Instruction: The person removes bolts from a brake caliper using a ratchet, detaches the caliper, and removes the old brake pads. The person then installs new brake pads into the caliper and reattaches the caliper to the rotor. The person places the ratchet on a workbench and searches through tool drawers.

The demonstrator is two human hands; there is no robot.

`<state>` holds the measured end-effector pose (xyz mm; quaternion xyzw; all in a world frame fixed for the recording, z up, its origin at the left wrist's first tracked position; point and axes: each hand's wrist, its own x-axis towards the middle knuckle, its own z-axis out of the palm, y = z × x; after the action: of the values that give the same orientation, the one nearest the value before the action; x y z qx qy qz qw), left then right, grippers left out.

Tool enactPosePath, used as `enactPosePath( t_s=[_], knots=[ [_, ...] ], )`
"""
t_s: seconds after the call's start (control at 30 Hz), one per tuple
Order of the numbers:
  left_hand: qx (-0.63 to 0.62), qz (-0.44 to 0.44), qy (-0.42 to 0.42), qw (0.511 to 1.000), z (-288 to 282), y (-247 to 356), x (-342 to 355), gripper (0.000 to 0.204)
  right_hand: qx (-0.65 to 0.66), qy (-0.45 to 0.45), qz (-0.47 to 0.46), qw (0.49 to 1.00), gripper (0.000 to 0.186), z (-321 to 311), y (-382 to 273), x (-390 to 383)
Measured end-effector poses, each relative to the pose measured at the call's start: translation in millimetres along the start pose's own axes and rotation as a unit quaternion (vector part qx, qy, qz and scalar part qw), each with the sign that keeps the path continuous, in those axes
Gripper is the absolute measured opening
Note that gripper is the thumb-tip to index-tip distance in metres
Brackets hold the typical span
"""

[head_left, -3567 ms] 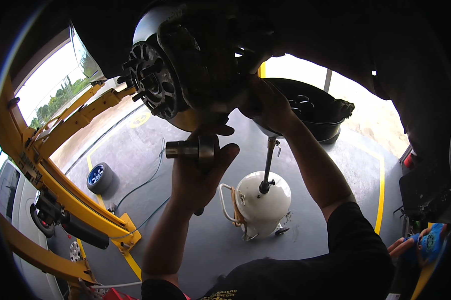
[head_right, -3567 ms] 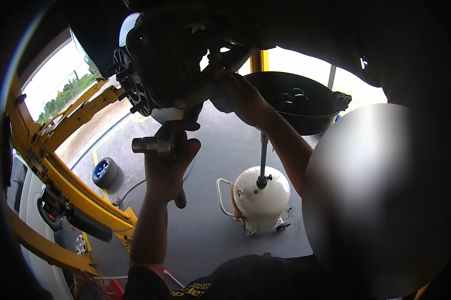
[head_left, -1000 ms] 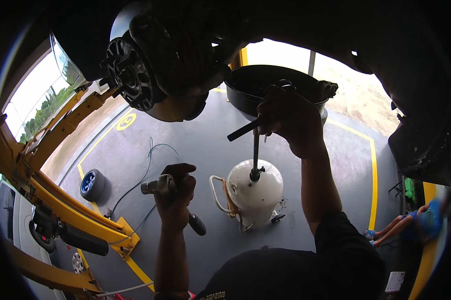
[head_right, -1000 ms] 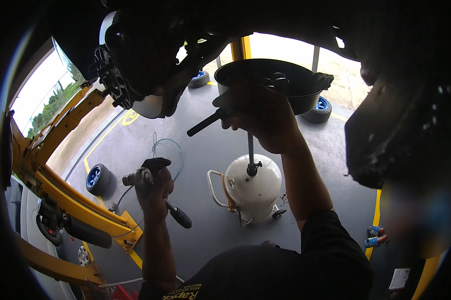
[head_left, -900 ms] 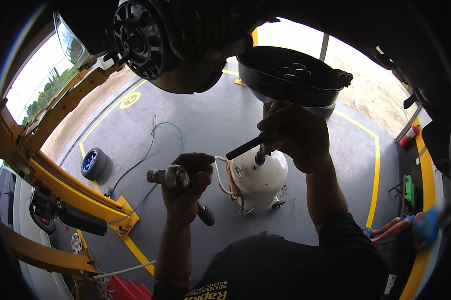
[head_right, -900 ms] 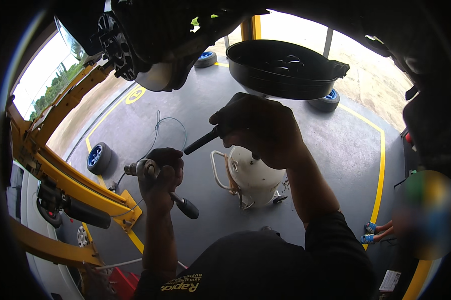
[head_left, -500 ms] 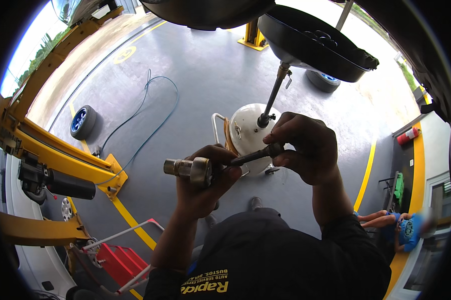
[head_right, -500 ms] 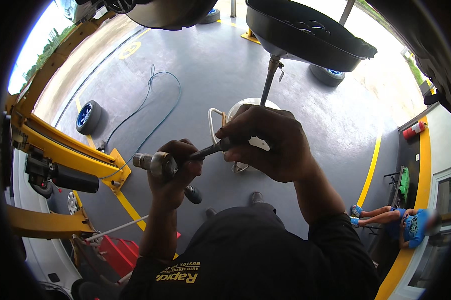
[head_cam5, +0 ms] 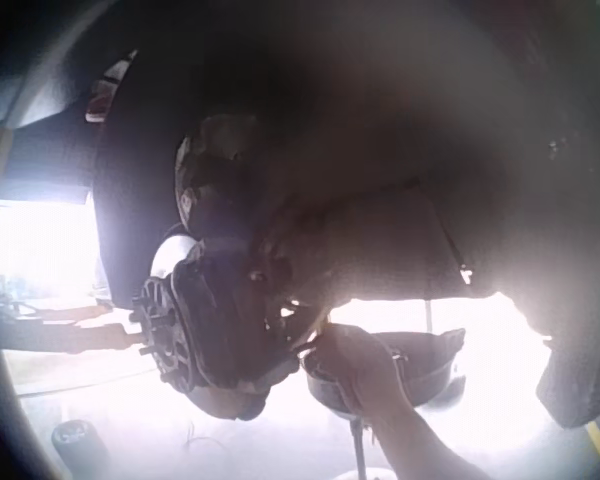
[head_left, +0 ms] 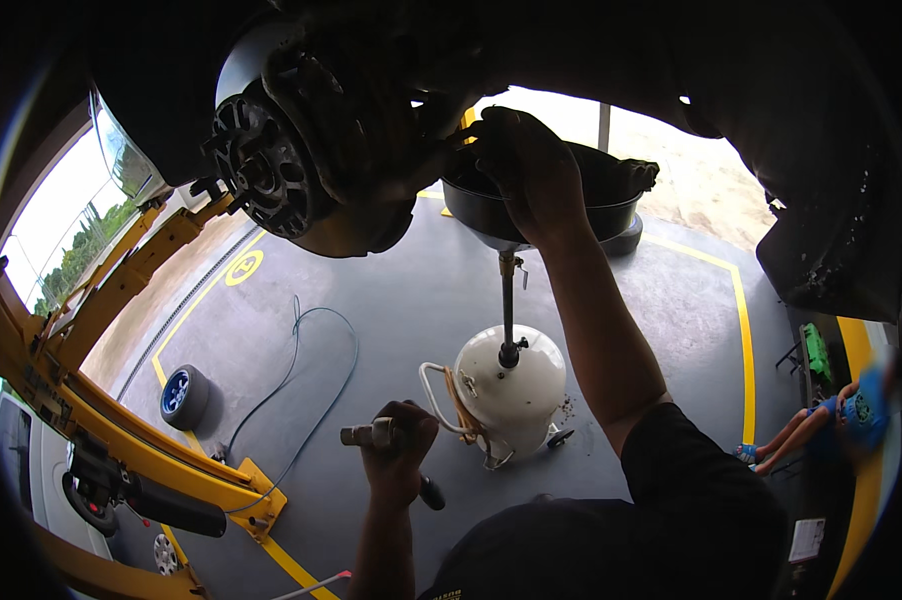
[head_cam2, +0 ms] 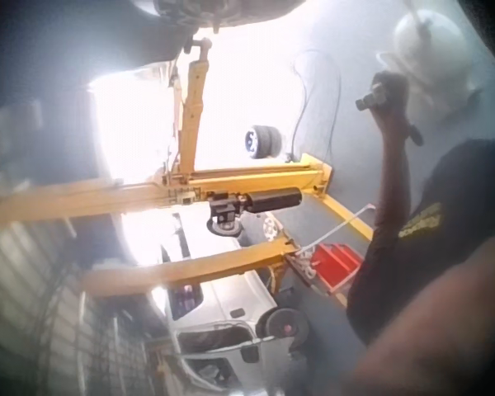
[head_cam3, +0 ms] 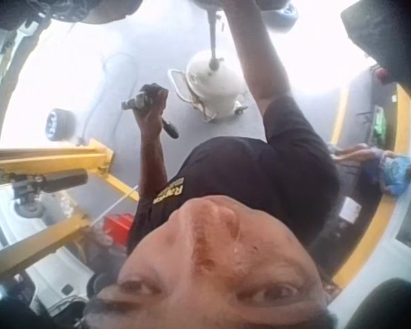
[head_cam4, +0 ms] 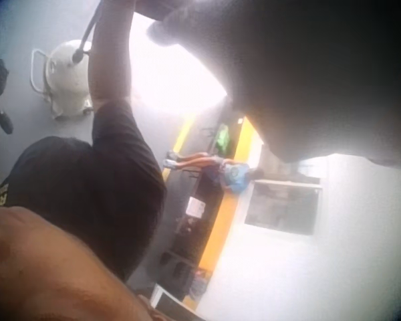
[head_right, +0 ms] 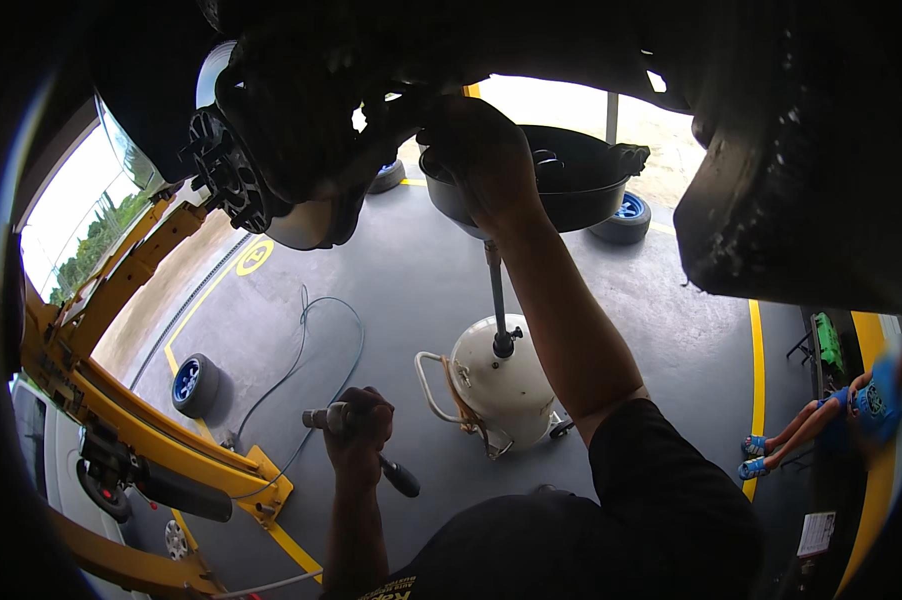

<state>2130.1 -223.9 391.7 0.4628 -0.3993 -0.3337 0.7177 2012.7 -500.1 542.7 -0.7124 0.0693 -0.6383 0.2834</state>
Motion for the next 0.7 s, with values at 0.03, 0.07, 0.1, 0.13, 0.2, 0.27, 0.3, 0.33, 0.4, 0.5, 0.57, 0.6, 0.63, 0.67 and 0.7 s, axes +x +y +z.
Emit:
enactPosePath(
  t_s=[0.03, 0.07, 0.1, 0.13, 0.2, 0.27, 0.3, 0.33, 0.4, 0.5, 0.57, 0.6, 0.63, 0.67, 0.7],
  knots=[
    [0.002, 0.012, -0.001, 1.000, -0.6, 0.9, -2.9, 0.011, 0.066, 0.000, 0.035, 0.997, 0.028, 2.4, -2.6, -3.0],
    [0.013, 0.015, 0.005, 1.000, -2.2, 2.2, -5.5, 0.011, 0.136, -0.018, 0.028, 0.990, 0.028, 3.6, -6.7, -5.3],
    [0.024, 0.017, 0.011, 0.999, -4.3, 3.7, -8.6, 0.011, 0.089, 0.004, 0.048, 0.995, 0.027, 3.2, -11.4, -8.2],
    [0.034, 0.025, 0.025, 0.999, -6.2, 5.4, -11.5, 0.011, 0.047, 0.009, 0.030, 0.998, 0.027, 1.5, -16.5, -9.7],
    [0.046, 0.024, 0.029, 0.998, -8.0, 7.9, -17.3, 0.011, -0.063, 0.006, -0.040, 0.997, 0.029, -1.9, -25.0, -11.9],
    [0.045, 0.017, 0.039, 0.998, -7.4, 9.5, -21.7, 0.010, -0.214, -0.003, -0.131, 0.968, 0.029, -2.9, -28.8, -11.8],
    [0.040, 0.009, 0.045, 0.998, -6.4, 10.0, -23.0, 0.009, -0.111, -0.016, -0.096, 0.989, 0.030, -2.3, -28.7, -10.6],
    [0.036, 0.000, 0.050, 0.998, -5.2, 10.2, -24.7, 0.009, -0.021, -0.019, -0.051, 0.998, 0.030, -0.7, -27.3, -10.3],
    [0.049, 0.020, 0.044, 0.998, -2.8, 10.3, -26.5, 0.008, 0.114, -0.030, 0.010, 0.993, 0.030, 3.0, -21.7, -8.4],
    [0.052, 0.025, 0.034, 0.998, -0.7, 11.2, -29.7, 0.007, 0.100, -0.032, -0.011, 0.994, 0.029, 3.3, -11.6, -7.5],
    [0.057, 0.029, 0.035, 0.997, -0.1, 14.3, -31.9, 0.008, -0.110, 0.009, -0.140, 0.984, 0.027, 1.7, -7.1, -7.5],
    [0.063, 0.035, 0.036, 0.997, -0.2, 17.2, -32.3, 0.009, 0.004, -0.044, -0.047, 0.998, 0.026, 0.6, -5.8, -7.2],
    [0.066, 0.047, 0.031, 0.996, 0.1, 20.9, -32.2, 0.010, 0.112, -0.078, 0.021, 0.990, 0.025, 0.8, -5.0, -6.0],
    [0.084, 0.047, 0.051, 0.994, 0.3, 25.5, -31.8, 0.010, 0.080, -0.114, -0.008, 0.990, 0.024, 0.1, -5.3, -5.4],
    [0.099, 0.052, 0.066, 0.991, 0.5, 31.3, -30.2, 0.010, 0.058, -0.106, 0.001, 0.993, 0.023, 0.4, -6.2, -3.2]
  ],
)
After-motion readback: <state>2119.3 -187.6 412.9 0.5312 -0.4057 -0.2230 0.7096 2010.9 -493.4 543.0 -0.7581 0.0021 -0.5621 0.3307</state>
